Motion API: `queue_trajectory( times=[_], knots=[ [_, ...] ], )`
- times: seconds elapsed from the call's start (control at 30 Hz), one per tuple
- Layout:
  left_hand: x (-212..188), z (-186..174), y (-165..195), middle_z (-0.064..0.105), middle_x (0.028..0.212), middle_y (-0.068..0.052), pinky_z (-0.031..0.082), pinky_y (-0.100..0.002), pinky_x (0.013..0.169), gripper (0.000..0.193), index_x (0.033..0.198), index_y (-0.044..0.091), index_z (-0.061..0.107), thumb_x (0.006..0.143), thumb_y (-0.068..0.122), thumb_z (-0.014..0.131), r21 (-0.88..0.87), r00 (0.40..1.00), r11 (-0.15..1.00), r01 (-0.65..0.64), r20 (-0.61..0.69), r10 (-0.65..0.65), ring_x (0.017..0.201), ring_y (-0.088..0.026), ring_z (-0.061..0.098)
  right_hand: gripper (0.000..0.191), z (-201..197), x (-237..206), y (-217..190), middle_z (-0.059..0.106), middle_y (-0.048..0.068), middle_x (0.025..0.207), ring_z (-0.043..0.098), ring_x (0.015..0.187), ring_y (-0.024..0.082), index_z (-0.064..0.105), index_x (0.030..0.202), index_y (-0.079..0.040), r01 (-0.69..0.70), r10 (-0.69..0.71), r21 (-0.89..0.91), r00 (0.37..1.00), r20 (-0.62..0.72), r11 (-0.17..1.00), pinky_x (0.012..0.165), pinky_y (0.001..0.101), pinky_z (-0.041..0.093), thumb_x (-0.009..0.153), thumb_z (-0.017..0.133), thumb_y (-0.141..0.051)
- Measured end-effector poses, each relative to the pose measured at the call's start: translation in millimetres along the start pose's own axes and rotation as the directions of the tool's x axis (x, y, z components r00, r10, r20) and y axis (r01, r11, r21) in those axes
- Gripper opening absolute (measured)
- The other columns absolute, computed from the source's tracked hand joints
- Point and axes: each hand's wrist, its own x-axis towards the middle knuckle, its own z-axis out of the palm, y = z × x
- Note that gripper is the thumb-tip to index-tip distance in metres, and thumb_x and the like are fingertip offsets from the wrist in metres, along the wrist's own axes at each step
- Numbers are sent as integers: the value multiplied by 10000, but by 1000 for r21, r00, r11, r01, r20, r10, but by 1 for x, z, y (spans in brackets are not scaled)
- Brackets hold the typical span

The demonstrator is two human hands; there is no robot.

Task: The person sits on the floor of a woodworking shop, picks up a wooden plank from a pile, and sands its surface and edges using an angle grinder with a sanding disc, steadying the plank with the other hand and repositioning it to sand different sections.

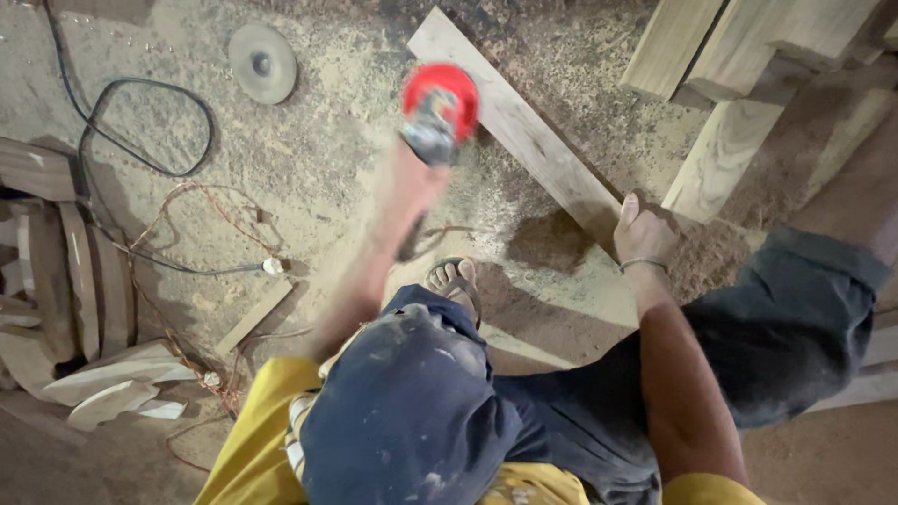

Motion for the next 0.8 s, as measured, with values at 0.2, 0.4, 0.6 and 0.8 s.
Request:
queue_trajectory(
  times=[0.2,0.4,0.6,0.8],
  knots=[
    [-76,62,-4,736,1011,-233,576,-504,848,551,1226,5,597,835,365,743,302,882,925,-229,466,65,965,-403,717,632,-4,-2,-5,712,280,895,675,797,490,754,897,-7,-7,8,40,1000,-15,999,731,596,524,1120,396,-477],
    [-36,36,-6,756,1055,-184,590,-466,882,534,1196,67,634,758,334,783,323,936,927,-190,344,72,986,-356,735,590,-6,-2,-6,704,289,883,672,794,491,739,890,4,28,-27,62,1000,-11,998,722,591,522,1119,427,-440],
    [47,-50,-20,765,1039,-156,632,-400,816,587,1267,52,581,725,221,730,130,999,991,20,-30,-16,916,-293,777,579,-6,-3,-5,701,296,881,677,811,486,740,900,16,44,-39,87,997,-65,995,762,581,530,1112,460,-444],
    [-5,4,-15,739,998,-219,582,-496,819,463,1208,72,671,818,312,741,175,998,983,-56,41,50,975,-398,726,618,-3,5,3,691,341,891,651,865,534,743,885,36,-87,80,122,995,58,989,792,599,505,1096,445,-462]
  ],
)
